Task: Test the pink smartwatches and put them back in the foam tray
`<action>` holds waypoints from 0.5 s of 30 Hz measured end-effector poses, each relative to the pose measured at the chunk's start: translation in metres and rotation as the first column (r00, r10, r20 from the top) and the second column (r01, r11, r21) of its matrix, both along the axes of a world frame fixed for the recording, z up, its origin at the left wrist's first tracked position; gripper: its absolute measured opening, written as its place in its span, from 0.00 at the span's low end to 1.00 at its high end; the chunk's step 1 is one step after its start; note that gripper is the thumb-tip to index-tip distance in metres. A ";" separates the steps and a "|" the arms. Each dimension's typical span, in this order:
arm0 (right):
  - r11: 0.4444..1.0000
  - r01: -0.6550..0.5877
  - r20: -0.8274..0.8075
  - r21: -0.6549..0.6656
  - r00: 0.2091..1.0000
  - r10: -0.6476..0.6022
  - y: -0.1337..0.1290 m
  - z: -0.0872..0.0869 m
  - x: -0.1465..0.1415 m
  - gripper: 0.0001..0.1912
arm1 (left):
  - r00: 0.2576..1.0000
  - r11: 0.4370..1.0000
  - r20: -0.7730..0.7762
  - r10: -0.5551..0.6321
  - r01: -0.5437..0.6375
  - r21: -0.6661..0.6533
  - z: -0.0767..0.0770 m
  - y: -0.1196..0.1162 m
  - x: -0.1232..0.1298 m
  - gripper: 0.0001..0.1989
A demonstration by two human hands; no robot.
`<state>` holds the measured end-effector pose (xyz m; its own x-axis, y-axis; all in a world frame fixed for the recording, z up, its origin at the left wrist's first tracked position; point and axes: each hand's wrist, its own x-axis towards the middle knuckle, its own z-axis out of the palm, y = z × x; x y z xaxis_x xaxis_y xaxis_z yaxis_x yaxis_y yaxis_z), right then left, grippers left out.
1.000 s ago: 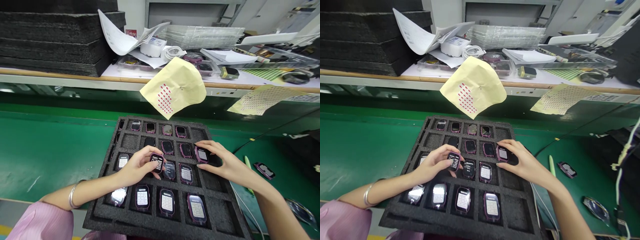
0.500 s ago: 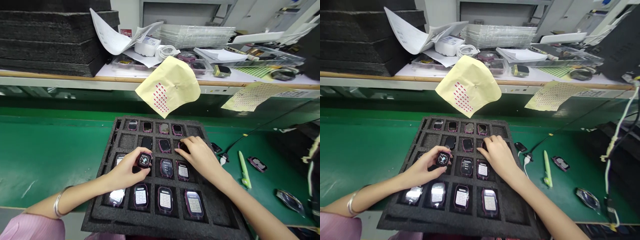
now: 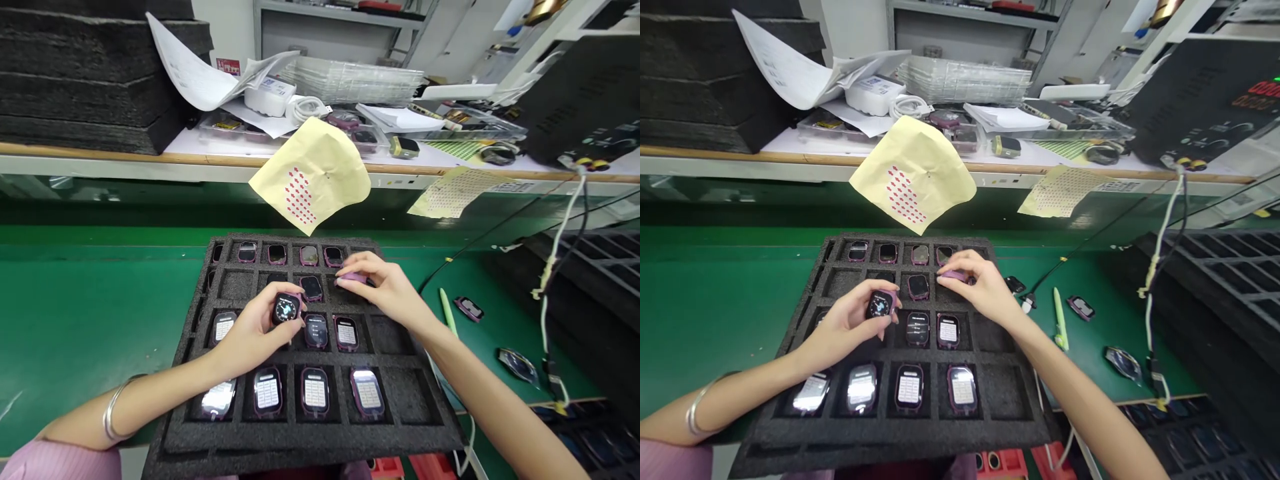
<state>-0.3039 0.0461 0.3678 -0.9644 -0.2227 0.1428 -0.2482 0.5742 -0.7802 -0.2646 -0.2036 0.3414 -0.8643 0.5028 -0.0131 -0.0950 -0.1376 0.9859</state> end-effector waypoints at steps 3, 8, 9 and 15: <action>0.864 0.003 0.133 -0.503 0.988 0.074 -0.011 0.016 0.007 0.10 | 0.996 0.997 -0.023 0.080 -0.080 0.008 -0.003 0.002 -0.003 0.16; 0.755 0.201 0.440 -0.624 0.889 0.127 -0.034 0.006 0.014 0.17 | 0.994 0.994 -0.007 0.109 -0.109 -0.008 -0.007 0.002 -0.004 0.16; 0.776 0.207 0.483 -0.595 0.864 0.140 -0.037 0.001 0.015 0.17 | 0.994 0.994 -0.005 0.110 -0.110 -0.013 -0.008 0.002 -0.004 0.16; 0.714 0.175 0.575 -0.678 0.731 0.368 -0.037 -0.011 0.032 0.31 | 0.995 0.995 0.008 0.103 -0.102 -0.021 -0.011 0.002 -0.004 0.16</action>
